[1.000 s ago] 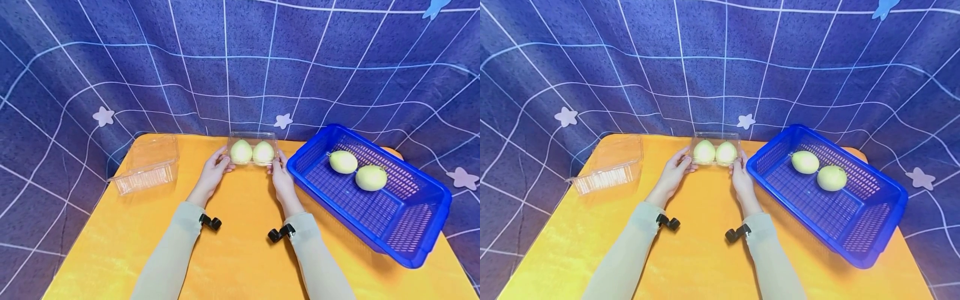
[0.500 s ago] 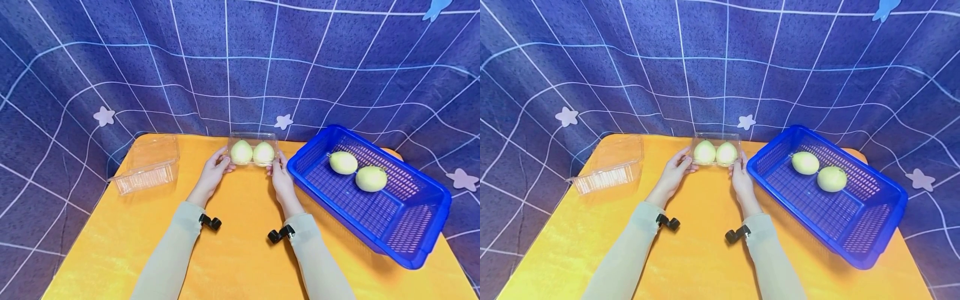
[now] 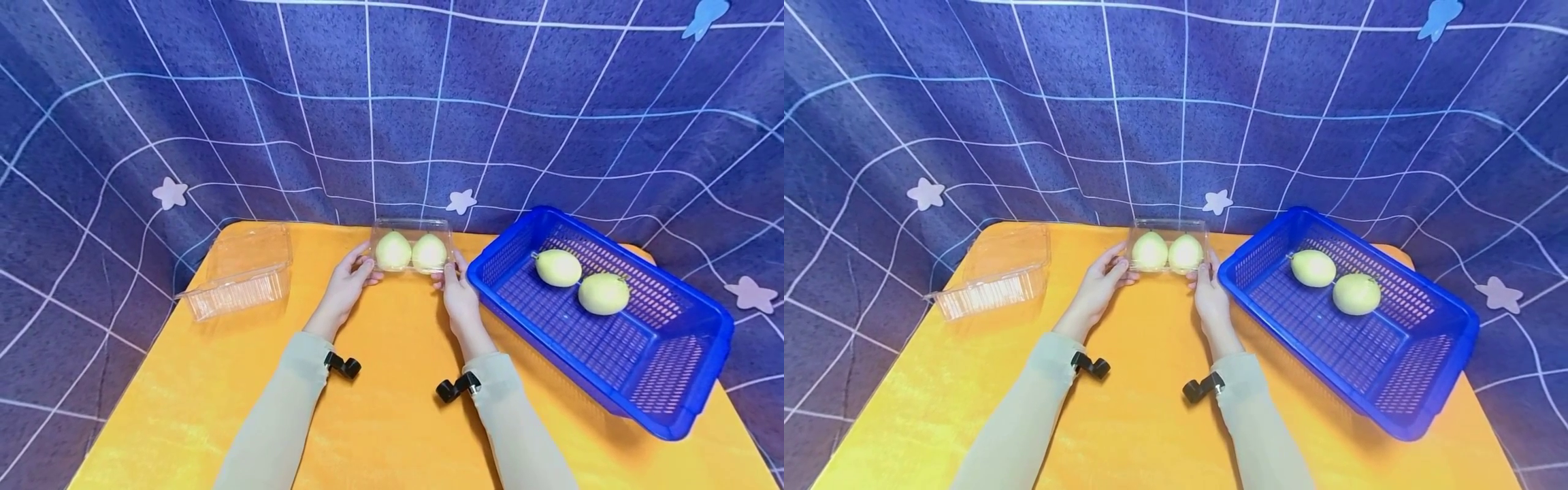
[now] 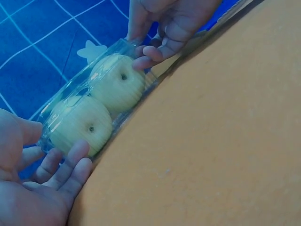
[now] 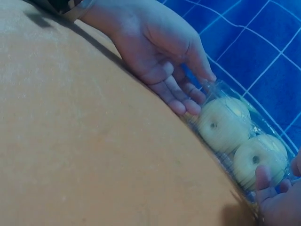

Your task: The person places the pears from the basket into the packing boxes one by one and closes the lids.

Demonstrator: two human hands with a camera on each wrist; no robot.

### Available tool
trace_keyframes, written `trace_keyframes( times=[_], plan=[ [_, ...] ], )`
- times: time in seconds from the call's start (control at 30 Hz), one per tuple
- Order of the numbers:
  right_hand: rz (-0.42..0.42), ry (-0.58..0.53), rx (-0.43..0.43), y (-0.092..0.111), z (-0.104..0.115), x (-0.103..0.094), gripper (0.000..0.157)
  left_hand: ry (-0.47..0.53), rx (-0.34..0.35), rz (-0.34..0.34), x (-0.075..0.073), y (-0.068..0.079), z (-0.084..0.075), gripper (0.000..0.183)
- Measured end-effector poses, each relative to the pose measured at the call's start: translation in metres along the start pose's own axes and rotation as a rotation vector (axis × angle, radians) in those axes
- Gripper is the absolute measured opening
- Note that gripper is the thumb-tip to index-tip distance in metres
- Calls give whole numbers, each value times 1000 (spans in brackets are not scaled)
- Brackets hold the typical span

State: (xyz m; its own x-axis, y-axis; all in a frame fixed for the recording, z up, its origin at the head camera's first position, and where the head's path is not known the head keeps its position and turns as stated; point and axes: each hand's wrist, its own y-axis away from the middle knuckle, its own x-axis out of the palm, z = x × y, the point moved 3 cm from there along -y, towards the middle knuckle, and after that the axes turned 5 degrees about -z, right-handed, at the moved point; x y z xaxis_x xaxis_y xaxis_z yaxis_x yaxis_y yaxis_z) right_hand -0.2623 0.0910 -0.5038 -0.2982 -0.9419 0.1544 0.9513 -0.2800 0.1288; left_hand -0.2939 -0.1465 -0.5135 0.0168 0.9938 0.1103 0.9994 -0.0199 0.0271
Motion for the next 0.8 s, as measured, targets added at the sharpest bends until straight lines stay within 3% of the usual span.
trace_keyframes(
  times=[0.23, 0.57, 0.7, 0.8],
  plan=[
    [13, 102, 61, 5, 9, 1, 56, -8, -4, -22, 1, 3, -2, 53],
    [67, 123, 119, 6, 10, -1, 60, -66, 27, -100, 2, 11, -7, 48],
    [107, 153, 97, 14, 11, -6, 59, -143, 60, -109, 2, 15, -11, 46],
    [166, 218, 70, 23, 14, -9, 62, -259, 67, -112, 1, 20, -16, 48]
  ],
)
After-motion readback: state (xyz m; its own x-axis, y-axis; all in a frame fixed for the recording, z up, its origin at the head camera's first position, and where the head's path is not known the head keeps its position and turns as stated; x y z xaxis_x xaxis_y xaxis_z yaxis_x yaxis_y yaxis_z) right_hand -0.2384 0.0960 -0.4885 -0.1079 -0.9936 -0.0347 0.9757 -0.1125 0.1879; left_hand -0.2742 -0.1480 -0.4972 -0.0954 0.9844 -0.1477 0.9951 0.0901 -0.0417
